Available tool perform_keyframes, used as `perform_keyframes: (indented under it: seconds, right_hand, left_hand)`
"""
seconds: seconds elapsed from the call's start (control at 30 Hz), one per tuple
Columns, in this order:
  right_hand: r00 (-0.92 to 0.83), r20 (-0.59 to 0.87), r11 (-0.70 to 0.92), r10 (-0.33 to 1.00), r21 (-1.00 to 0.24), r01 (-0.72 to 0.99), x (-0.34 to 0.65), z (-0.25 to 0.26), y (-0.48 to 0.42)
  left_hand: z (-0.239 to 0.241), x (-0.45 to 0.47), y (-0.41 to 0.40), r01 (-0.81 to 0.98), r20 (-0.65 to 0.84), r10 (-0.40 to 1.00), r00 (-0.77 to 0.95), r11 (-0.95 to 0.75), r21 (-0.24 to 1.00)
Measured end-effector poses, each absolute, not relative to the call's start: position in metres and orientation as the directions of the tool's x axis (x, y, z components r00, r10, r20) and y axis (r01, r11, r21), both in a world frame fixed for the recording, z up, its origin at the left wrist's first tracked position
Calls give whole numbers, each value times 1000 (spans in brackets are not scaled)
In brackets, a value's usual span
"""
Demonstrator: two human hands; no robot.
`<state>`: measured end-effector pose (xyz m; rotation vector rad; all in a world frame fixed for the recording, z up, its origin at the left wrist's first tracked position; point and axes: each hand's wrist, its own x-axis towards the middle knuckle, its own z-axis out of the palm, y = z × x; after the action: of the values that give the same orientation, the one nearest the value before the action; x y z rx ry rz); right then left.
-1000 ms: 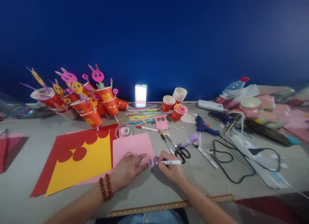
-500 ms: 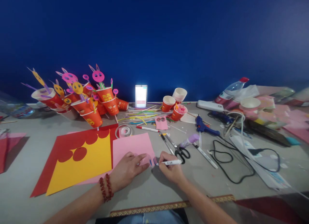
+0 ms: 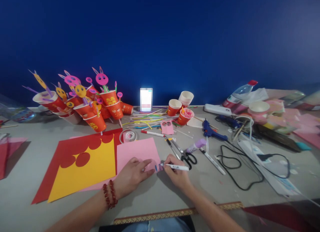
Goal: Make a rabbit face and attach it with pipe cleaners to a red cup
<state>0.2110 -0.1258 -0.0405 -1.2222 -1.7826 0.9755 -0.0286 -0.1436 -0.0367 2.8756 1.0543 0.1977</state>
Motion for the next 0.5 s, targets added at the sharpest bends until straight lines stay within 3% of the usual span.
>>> perform_keyframes:
  seconds: [0.5]
  right_hand:
    - [-287, 145, 262, 947, -866, 426, 212, -41, -127]
  left_hand:
    - [-36, -30, -145, 642, 128, 650, 749, -760, 104]
